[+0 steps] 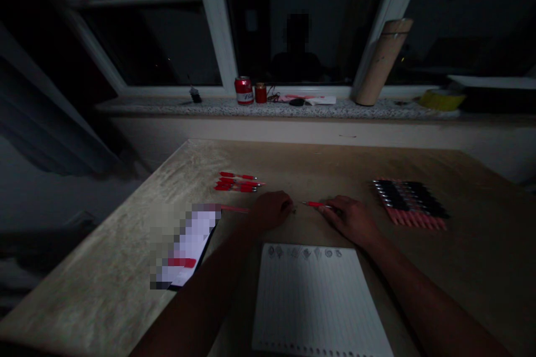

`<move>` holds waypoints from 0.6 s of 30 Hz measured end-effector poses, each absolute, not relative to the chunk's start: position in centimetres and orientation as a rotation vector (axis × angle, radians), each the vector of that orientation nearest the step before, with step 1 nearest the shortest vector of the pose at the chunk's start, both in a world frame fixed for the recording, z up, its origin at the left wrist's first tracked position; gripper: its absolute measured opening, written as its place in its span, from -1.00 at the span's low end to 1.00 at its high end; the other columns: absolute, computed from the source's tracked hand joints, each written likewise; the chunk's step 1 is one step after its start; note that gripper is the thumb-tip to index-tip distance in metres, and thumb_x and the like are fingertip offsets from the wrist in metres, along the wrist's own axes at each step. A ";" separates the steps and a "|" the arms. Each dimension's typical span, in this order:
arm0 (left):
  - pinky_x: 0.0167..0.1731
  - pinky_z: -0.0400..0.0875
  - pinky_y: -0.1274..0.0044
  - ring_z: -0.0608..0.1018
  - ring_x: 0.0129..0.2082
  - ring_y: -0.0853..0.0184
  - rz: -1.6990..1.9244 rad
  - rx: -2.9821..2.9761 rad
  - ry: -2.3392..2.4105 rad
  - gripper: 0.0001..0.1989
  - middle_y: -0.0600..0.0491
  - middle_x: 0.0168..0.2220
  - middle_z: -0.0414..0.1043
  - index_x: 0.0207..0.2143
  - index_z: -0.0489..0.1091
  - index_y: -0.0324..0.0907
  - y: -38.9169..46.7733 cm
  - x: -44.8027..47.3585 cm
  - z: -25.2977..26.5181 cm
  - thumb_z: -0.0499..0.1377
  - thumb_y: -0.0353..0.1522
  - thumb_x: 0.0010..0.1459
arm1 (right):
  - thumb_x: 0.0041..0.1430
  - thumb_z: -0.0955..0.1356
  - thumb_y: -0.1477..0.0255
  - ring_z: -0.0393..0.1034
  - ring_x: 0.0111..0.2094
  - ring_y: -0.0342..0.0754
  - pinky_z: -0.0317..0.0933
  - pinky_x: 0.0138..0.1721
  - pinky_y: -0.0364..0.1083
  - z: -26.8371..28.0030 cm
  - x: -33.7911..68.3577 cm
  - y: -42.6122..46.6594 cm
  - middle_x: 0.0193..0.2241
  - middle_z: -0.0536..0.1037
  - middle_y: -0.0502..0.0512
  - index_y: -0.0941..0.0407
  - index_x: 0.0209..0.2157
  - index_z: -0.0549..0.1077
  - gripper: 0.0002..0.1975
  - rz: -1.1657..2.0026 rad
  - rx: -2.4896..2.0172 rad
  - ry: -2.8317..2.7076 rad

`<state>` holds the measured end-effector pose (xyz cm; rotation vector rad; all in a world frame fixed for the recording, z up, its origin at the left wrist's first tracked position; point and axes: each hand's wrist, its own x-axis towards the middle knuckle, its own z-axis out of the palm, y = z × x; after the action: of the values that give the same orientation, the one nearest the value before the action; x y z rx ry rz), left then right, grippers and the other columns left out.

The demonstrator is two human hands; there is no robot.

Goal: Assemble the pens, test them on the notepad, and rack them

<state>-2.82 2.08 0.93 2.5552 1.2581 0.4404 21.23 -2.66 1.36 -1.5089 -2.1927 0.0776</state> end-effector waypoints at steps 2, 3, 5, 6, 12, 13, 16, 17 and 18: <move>-0.28 0.28 0.52 0.47 -0.32 0.32 0.419 2.584 1.259 -0.80 0.01 -0.31 0.45 -0.31 0.42 -0.20 2.0 -2.7 1.0 0.04 -0.32 0.15 | 0.23 0.20 0.19 0.44 -0.36 -0.05 0.21 -0.38 -0.13 1.3 21.2 -2.7 -0.37 0.56 0.10 0.07 -0.29 0.54 -0.64 0.079 -1.515 -2.192; -0.27 0.28 0.52 0.46 -0.32 0.32 0.414 2.596 1.258 -0.80 0.01 -0.31 0.45 -0.31 0.43 -0.20 2.0 -2.7 1.0 0.04 -0.32 0.15 | 0.23 0.20 0.19 0.44 -0.36 -0.05 0.21 -0.37 -0.13 1.3 21.2 -2.7 -0.37 0.56 0.10 0.07 -0.29 0.54 -0.64 0.082 -1.518 -2.192; -0.28 0.28 0.52 0.46 -0.33 0.32 0.402 2.609 1.255 -0.80 0.01 -0.32 0.45 -0.31 0.43 -0.20 2.0 -2.6 1.2 0.05 -0.32 0.14 | 0.22 0.20 0.19 0.44 -0.36 -0.06 0.22 -0.39 -0.13 1.3 21.2 -2.7 -0.37 0.56 0.10 0.07 -0.29 0.54 -0.64 0.085 -1.519 -2.189; -0.28 0.28 0.52 0.46 -0.33 0.32 0.395 2.612 1.252 -0.80 0.01 -0.32 0.45 -0.31 0.44 -0.20 1.9 -2.6 1.2 0.05 -0.32 0.14 | 0.22 0.20 0.19 0.44 -0.36 -0.06 0.22 -0.39 -0.14 1.2 21.2 -2.7 -0.37 0.56 0.10 0.07 -0.28 0.54 -0.64 0.084 -1.515 -2.189; -0.27 0.28 0.53 0.45 -0.33 0.34 0.429 2.598 1.232 -0.80 0.02 -0.32 0.44 -0.32 0.45 -0.19 2.0 -2.7 1.0 0.07 -0.31 0.14 | 0.22 0.20 0.19 0.45 -0.35 -0.05 0.23 -0.37 -0.12 1.1 21.2 -2.6 -0.35 0.57 0.10 0.07 -0.28 0.54 -0.64 0.075 -1.513 -2.197; -0.27 0.28 0.52 0.45 -0.33 0.34 0.448 2.586 1.230 -0.80 0.02 -0.32 0.44 -0.31 0.44 -0.19 2.0 -2.7 0.9 0.06 -0.31 0.14 | 0.22 0.20 0.19 0.45 -0.34 -0.04 0.23 -0.37 -0.12 1.1 21.1 -2.6 -0.35 0.57 0.10 0.07 -0.27 0.54 -0.65 0.077 -1.521 -2.204; -0.28 0.29 0.53 0.45 -0.33 0.35 0.543 2.518 1.245 -0.79 0.03 -0.31 0.44 -0.28 0.43 -0.19 2.2 -2.7 0.5 0.05 -0.31 0.15 | 0.22 0.21 0.20 0.45 -0.34 -0.04 0.23 -0.35 -0.11 0.9 21.1 -2.6 -0.34 0.57 0.10 0.07 -0.27 0.54 -0.66 0.088 -1.526 -2.207; -0.28 0.29 0.54 0.45 -0.32 0.36 0.578 2.488 1.247 -0.79 0.03 -0.31 0.43 -0.26 0.42 -0.19 2.3 -2.6 0.4 0.05 -0.31 0.15 | 0.22 0.21 0.20 0.45 -0.33 -0.04 0.24 -0.33 -0.11 0.8 21.1 -2.5 -0.33 0.57 0.10 0.06 -0.26 0.53 -0.67 0.091 -1.519 -2.203; -0.28 0.29 0.54 0.45 -0.32 0.37 0.607 2.458 1.241 -0.79 0.03 -0.30 0.43 -0.25 0.42 -0.19 2.3 -2.5 0.4 0.04 -0.30 0.16 | 0.22 0.21 0.20 0.45 -0.32 -0.04 0.24 -0.32 -0.12 0.8 21.0 -2.5 -0.32 0.57 0.09 0.06 -0.26 0.53 -0.67 0.093 -1.511 -2.197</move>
<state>-2.54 2.27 0.38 2.4582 1.2414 0.6066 21.03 -2.51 0.79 -1.5106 -2.1972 0.0932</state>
